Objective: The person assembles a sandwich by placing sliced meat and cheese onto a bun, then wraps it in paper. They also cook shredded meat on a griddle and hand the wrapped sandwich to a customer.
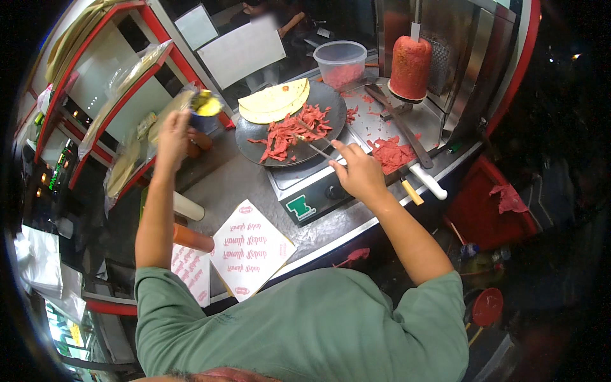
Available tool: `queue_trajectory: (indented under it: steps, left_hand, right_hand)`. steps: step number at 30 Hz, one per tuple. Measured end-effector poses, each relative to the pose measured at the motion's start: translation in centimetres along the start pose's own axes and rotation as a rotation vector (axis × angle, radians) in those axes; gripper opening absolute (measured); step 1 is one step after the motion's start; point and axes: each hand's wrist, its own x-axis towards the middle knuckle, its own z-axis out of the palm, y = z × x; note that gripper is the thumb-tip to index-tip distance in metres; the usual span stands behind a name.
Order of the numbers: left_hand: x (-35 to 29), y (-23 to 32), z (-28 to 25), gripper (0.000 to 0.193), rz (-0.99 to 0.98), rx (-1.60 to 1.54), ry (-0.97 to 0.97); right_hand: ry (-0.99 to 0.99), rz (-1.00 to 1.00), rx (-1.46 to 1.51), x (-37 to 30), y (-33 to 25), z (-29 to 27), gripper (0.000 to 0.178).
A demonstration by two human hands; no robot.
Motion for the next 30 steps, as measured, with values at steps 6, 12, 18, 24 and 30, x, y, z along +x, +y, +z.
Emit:
queue_trajectory:
  steps: [6,12,18,24,30]
  left_hand:
    - [3.9,-9.5,-13.5,0.024,-0.023,-0.358,0.291]
    - [5.6,-17.6,-17.9,0.027,-0.189,-0.340,0.511]
    - [5.9,-20.9,-21.2,0.030,-0.290,-0.465,0.469]
    - [4.2,-18.2,-19.5,0.051,-0.304,-0.445,0.364]
    - [2.4,-13.9,-20.0,0.079,-0.386,-0.190,0.367]
  right_hand:
    - [-0.006,0.039,-0.012,1.5,0.3,0.4,0.044]
    - [-0.347,0.446,0.025,11.5,0.9,-0.8,0.036]
    - [-0.233,0.085,-0.108,10.5,-0.9,-1.7,0.039]
    - [-0.285,0.151,-0.237,8.1,-0.9,-4.4,0.041]
    - [-0.245,0.226,-0.303,10.7,-1.9,-2.3,0.037]
